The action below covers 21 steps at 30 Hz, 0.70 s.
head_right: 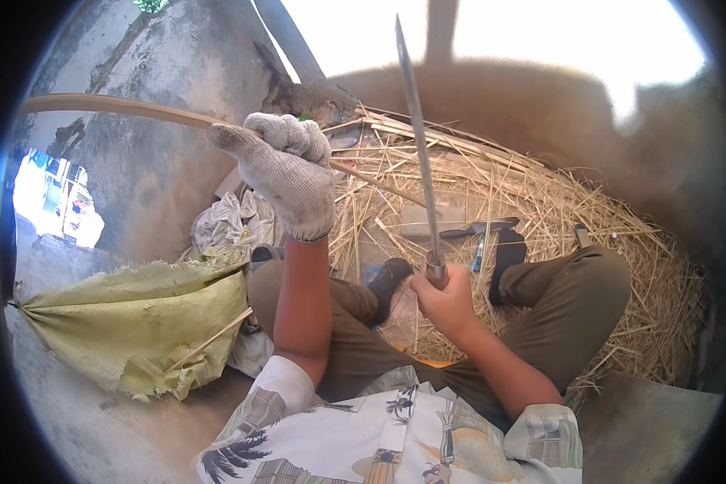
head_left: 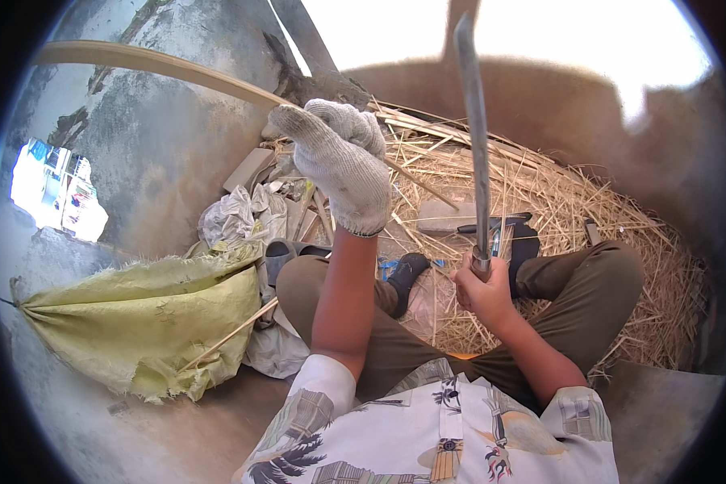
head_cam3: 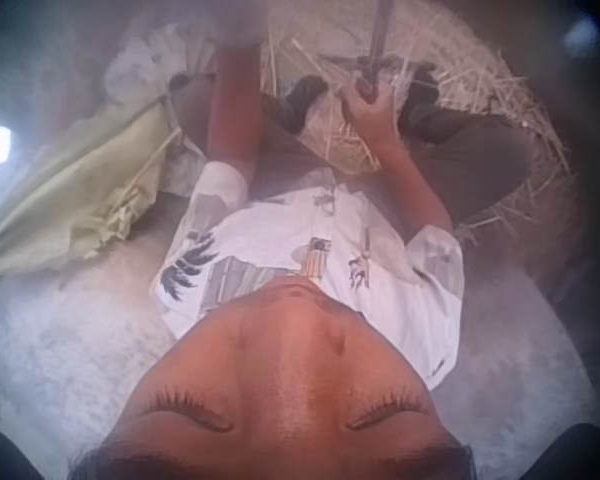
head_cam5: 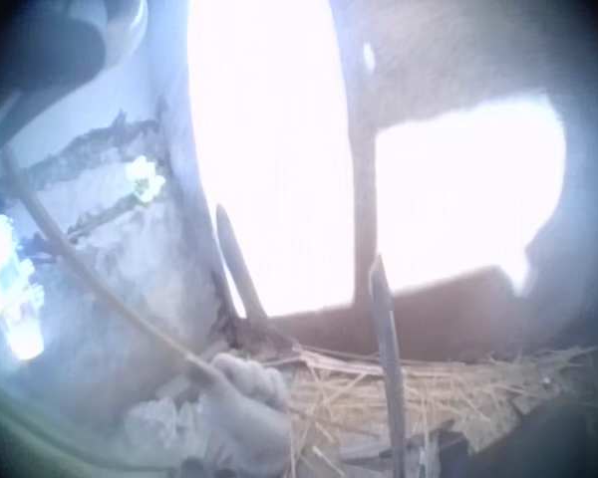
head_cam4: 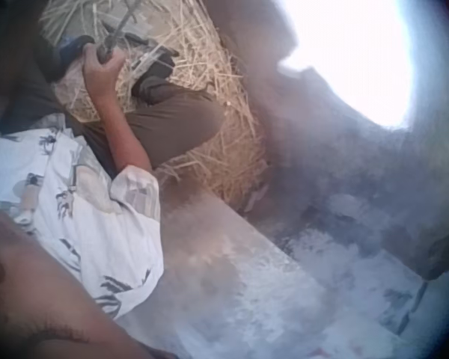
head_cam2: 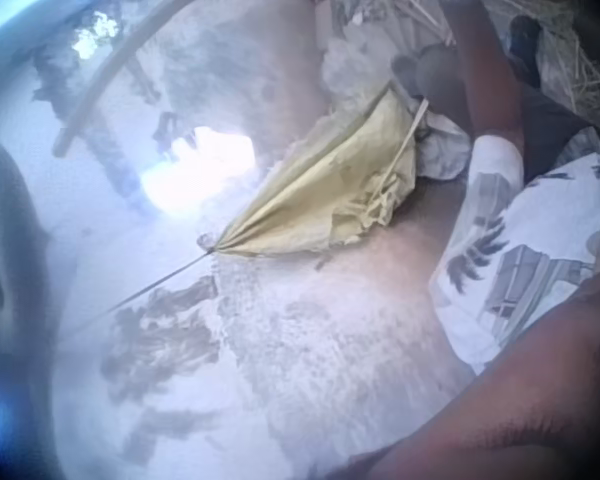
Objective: The person sits cross-legged on the ground and uses a large knife to shave thin strips from a long bamboo stick. They hold the bamboo with a gloved left hand and repeatedly scrape the knife along its length, producing fine shavings that fall onto the floor.
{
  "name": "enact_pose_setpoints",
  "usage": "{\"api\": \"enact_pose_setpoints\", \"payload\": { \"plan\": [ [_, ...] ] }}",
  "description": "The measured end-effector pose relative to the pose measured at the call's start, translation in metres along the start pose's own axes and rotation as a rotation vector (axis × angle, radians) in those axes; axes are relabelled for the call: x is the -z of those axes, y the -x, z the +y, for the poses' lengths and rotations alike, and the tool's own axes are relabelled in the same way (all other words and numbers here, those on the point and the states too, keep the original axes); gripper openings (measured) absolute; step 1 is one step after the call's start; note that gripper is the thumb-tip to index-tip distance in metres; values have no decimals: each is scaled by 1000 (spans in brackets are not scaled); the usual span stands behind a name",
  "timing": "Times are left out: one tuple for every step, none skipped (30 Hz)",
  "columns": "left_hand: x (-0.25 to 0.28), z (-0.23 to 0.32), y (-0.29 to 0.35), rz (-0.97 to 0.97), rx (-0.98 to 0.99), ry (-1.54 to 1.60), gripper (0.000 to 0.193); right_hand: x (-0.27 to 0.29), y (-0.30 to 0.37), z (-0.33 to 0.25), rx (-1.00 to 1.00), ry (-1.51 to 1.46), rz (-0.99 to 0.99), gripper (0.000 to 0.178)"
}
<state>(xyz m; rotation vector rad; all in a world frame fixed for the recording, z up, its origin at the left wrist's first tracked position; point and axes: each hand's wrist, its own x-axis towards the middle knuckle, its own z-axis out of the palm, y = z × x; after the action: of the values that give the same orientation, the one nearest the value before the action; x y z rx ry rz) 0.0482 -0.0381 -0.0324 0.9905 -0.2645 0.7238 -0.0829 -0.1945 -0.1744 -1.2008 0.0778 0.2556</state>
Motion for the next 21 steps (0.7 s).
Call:
{"api": "enact_pose_setpoints", "payload": {
  "plan": [
    [-3,0,1,8,10,9,69,0,1,4,43,-15,-13,24],
    [-6,1,4,10,13,2,69,1,1,12,87,-30,-25,23],
    [-9,1,6,-5,6,-15,69,2,-1,21,134,-50,-35,22],
    [-11,3,8,-19,-4,-29,69,3,-5,29,-3,6,-29,21],
    [-13,4,10,-34,-12,-42,69,4,-12,38,-139,61,-22,20],
    [-13,5,11,-21,-6,-18,69,5,-18,43,-276,116,-14,20],
    [-11,5,11,-9,0,5,68,6,-21,46,-413,170,-5,20],
    [-8,5,11,3,7,30,68,2,-22,50,-363,347,100,23],
    [-6,3,8,6,-10,13,67,3,-23,50,-370,299,61,22],
    [-2,-1,5,9,-27,-4,66,5,-24,51,-377,252,21,22],
    [2,-1,2,13,-44,-20,64,6,-24,50,-383,205,-19,21],
    [6,0,-2,-22,-17,45,64,6,-22,38,-423,58,-63,24],
    [3,3,-1,-18,-28,13,65,5,-15,27,-430,17,-91,24],
    [-1,8,0,-13,-39,-19,66,3,-8,15,-439,-25,-119,24],
    [-4,13,2,-4,-53,-51,67,2,-5,8,-447,-62,-151,24],
    [-7,16,3,-8,-55,-73,67,-1,-3,6,-356,-15,-117,24],
    [-10,17,5,-12,-57,-95,67,-6,-1,6,-264,32,-85,24],
    [-11,18,7,-12,-56,-121,67,-9,1,7,-177,79,-56,24],
    [-12,19,8,-3,-50,-114,67,-8,0,10,-59,118,-34,24],
    [-13,19,9,6,-45,-107,68,-4,-2,15,60,157,-14,24],
    [-13,20,8,9,-38,-104,68,-2,-4,21,179,187,7,23]
  ]
}}
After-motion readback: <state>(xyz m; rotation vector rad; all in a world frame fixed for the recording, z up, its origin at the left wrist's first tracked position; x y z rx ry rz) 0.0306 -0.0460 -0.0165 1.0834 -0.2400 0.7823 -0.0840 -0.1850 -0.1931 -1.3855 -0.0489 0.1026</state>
